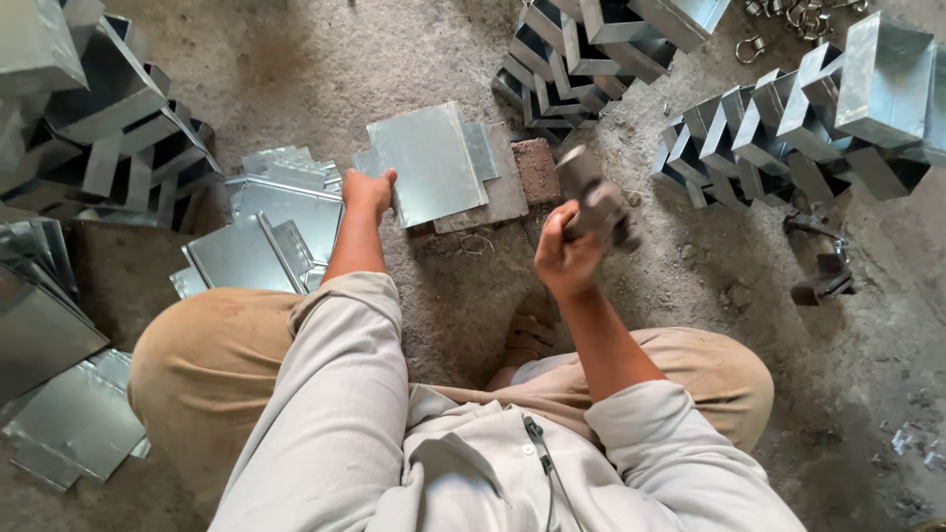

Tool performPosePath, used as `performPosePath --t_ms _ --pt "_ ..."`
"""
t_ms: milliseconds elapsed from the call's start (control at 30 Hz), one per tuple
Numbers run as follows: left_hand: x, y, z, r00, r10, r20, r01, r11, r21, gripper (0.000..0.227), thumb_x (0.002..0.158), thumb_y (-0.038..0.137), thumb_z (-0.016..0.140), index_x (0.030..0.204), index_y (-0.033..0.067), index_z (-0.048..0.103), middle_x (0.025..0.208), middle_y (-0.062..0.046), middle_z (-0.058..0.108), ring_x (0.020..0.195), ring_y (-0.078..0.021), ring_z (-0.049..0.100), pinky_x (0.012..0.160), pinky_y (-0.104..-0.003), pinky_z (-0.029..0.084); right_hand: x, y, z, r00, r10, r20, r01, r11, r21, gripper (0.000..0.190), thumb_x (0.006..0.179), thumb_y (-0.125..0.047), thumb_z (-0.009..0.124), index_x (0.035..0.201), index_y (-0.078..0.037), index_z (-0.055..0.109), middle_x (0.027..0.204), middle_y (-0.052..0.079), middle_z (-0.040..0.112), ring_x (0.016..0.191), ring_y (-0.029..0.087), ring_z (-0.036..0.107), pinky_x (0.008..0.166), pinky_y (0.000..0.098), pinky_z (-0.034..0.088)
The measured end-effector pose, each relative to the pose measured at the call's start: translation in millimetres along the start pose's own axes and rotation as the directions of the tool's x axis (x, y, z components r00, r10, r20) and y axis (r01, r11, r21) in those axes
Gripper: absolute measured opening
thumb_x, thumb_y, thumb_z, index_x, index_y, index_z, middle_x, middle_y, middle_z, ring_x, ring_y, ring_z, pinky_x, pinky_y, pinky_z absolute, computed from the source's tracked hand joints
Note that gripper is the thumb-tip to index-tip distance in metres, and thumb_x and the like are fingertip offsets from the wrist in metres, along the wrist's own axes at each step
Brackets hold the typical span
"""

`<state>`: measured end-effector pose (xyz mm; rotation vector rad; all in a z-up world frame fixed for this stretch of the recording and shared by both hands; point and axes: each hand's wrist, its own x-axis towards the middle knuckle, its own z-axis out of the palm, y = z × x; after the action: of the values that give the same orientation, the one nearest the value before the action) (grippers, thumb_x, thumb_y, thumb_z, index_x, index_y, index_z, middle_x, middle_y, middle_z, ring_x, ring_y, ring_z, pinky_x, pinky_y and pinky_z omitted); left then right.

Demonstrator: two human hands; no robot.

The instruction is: The person sits on the floor and uses a hammer to repeatedly strike a small metal sheet placed on a brick. They process multiple sheets one by one, picking them from a pile, hammering them, and placing them back down.

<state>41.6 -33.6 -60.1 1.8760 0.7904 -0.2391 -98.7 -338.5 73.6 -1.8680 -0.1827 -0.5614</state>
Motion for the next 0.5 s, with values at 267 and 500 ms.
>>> performPosePath --t_ms 267,500 --pt "6 -2 0 1.000 0.025 -0.012 -0.024 0.996 0.081 0.079 0.078 0.033 0.092 0.131 -0.0069 0.050 0.128 -0.031 0.060 0.118 -0.0431 0.060 0.095 -0.045 0.050 12 -11 16 0.978 0.071 0.198 0.029 0.885 -0.464 0.011 0.094 -0.007 0.064 0.103 -0.003 0.058 0.079 0.021 0.065 0.072 0.038 0.065 0.061 0.0433 0.052" --pt "-4 -10 -2 0.997 0.050 0.055 -0.053 0.998 0.045 0.073 0.080 0.036 0.089 0.127 -0.0076 0.055 0.124 -0.028 0.066 0.114 -0.0408 0.067 0.092 -0.043 0.054 18 -26 7 0.995 -0.035 -0.092 0.054 0.977 0.208 0.009 0.101 -0.003 0.057 0.103 -0.008 0.050 0.082 0.015 0.057 0.060 0.027 0.052 0.055 0.0360 0.046"
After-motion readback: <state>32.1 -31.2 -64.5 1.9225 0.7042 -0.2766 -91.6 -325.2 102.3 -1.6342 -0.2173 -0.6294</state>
